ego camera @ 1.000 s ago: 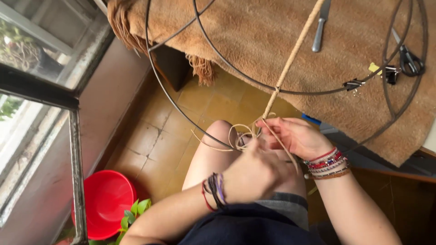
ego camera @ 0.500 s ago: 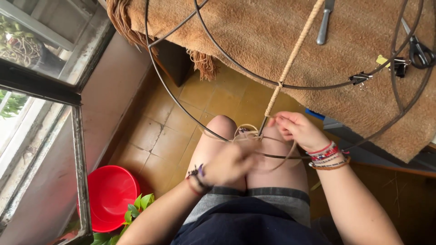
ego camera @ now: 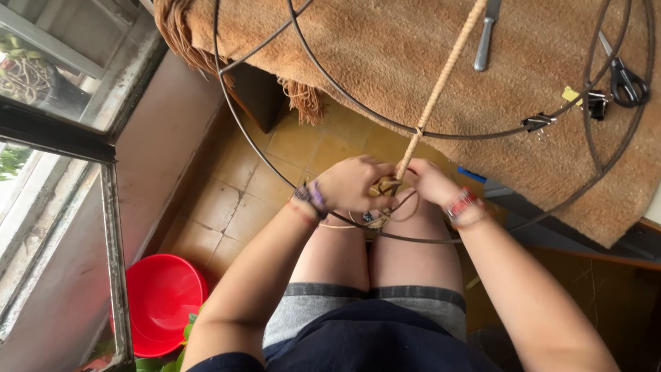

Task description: Weaving thin flexible strips onto a circular frame

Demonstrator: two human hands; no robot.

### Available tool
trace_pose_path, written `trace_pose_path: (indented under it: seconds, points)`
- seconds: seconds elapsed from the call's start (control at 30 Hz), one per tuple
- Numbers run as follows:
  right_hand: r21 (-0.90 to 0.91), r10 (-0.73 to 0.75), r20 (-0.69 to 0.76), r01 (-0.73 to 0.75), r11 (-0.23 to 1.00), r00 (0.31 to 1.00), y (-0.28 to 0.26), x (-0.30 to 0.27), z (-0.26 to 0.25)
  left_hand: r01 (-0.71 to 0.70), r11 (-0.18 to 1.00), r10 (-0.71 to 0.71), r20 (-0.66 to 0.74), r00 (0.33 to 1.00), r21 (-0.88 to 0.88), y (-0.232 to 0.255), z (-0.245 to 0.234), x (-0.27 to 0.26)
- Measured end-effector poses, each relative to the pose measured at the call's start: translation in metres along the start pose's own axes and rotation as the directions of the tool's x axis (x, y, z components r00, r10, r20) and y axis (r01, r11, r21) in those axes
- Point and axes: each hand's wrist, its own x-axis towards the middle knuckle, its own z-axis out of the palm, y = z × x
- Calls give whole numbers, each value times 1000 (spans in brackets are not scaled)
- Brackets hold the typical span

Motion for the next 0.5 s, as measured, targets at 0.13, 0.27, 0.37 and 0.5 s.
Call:
trace_pose_path:
  seconds: [0.13,0.27,0.37,0.5]
  points:
    - [-92,-111,-159,97,991,981,-74,-95,-51,261,965,-262,33,964,24,63,-39,-35]
    - [700,13,5,-13,714,1000,-88,-147,-53,47,998,-46,-28,999,47,128,-29,-49]
    - [892,-42,176,-141,429,984,-105,-163,-56,-93,990,95,-12,995,105,146,20,-49]
    - [839,78,28,-66,540,997,-110,-166,-53,7,997,-29,-307,951,-74,106,34,-34]
